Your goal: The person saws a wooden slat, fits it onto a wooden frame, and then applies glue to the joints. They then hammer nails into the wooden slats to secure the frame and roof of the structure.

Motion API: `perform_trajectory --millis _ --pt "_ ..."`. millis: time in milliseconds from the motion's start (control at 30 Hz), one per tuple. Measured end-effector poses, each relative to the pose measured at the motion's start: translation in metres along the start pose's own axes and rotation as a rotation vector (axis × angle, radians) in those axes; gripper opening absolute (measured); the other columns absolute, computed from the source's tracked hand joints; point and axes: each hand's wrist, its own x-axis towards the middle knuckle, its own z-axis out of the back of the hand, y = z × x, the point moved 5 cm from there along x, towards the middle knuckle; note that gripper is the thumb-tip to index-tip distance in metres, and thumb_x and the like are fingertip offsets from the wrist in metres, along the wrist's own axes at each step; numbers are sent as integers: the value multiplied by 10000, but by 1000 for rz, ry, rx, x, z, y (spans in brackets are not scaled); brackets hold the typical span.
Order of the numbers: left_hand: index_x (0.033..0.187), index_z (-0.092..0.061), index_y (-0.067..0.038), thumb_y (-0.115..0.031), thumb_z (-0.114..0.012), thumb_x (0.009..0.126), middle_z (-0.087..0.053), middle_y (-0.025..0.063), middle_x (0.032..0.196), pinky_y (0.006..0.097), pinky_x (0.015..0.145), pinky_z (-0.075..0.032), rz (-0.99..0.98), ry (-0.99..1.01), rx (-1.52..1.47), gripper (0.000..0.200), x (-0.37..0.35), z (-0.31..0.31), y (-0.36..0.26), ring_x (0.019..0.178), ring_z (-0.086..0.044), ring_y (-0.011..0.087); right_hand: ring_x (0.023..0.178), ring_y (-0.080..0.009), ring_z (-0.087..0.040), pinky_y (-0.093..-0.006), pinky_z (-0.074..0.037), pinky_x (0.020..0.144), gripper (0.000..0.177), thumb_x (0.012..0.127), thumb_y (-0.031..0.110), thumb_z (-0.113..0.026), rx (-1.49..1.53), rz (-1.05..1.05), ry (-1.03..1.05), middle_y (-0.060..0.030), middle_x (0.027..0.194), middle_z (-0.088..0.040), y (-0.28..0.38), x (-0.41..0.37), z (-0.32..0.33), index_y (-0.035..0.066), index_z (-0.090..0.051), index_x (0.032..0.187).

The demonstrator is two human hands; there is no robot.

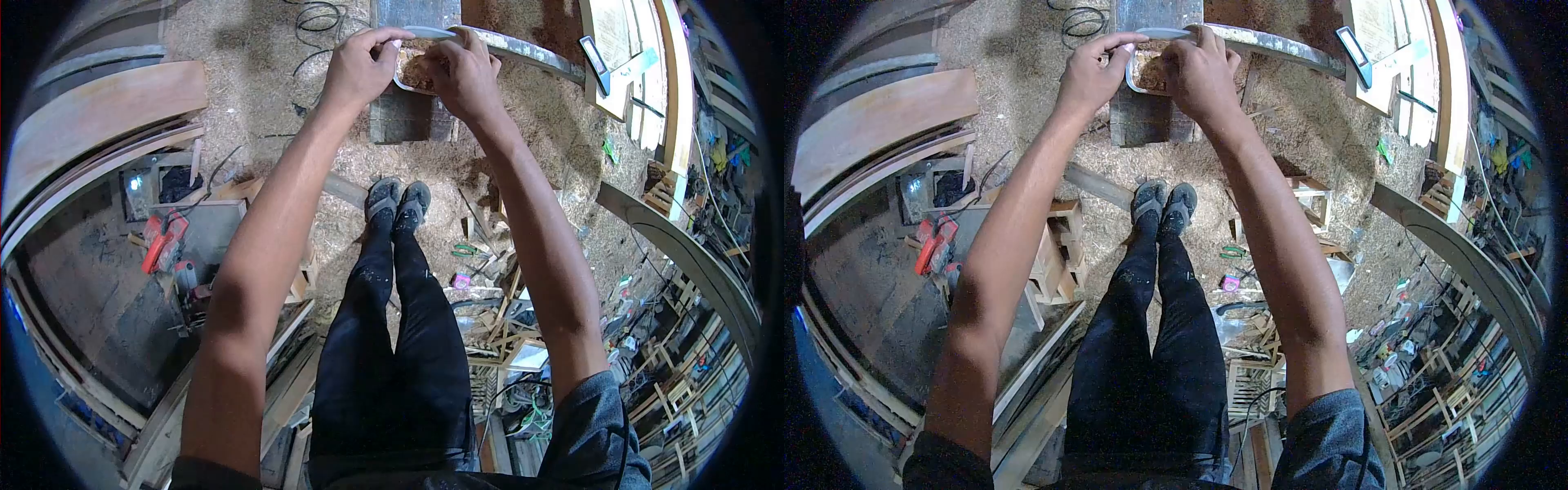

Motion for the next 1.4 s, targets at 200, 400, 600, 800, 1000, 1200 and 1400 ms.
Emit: perform_trajectory --millis 200,400,600,800,1000,1200,1400 --pt "1131 -730 -181 -179 -624 932 -707 68 1004 326 814 -523 -38 39 -3 226 4 0 4 888 -640 171 995 -211 -622 -360 -485 807 336 905 354 -719 306 -66 -14 -104 1101 -601 -16 5 -6 35 -709 1009" --pt "1108 -730 -150 -195 -659 903 -656 77 1094 341 866 -508 -97 18 108 221 1 3 -6 1018 -617 199 1091 -331 -619 -412 -508 919 367 908 354 -705 516 -249 41 -190 1211 -587 -21 5 0 30 -728 1080" --pt "1088 -732 -125 -214 -681 901 -668 99 1103 335 922 -489 -88 -131 27 214 4 12 -5 1103 -617 205 1078 -274 -621 -387 -508 893 319 910 320 -707 465 -2 -181 -171 1193 -619 -13 5 20 64 -740 1097" --pt "1066 -732 -105 -199 -687 896 -695 97 1067 347 933 -488 -72 -87 30 199 3 17 -11 1079 -635 220 889 -188 -687 -321 -530 789 294 906 292 -717 648 -134 -58 -116 960 -728 -1 4 30 53 -740 1075" --pt "1044 -735 -116 -194 -688 887 -708 74 1017 349 905 -494 -135 -119 64 182 -2 15 -17 1038 -634 230 828 -152 -693 -312 -537 755 308 935 293 -683 572 -295 27 -127 907 -750 -1 5 27 25 -730 1079" --pt "1034 -740 -136 -203 -697 879 -713 66 994 338 866 -511 -236 -145 155 174 -7 15 -34 1011 -630 202 840 -135 -684 -304 -535 752 297 955 281 -659 635 -233 33 -114 936 -752 1 7 33 24 -728 1087" --pt "1059 -739 -163 -234 -736 860 -718 29 933 320 842 -516 -248 -96 85 211 -5 6 -41 999 -631 170 868 -136 -684 -307 -536 769 299 971 267 -638 652 -249 79 -114 966 -748 7 6 37 13 -717 1107"
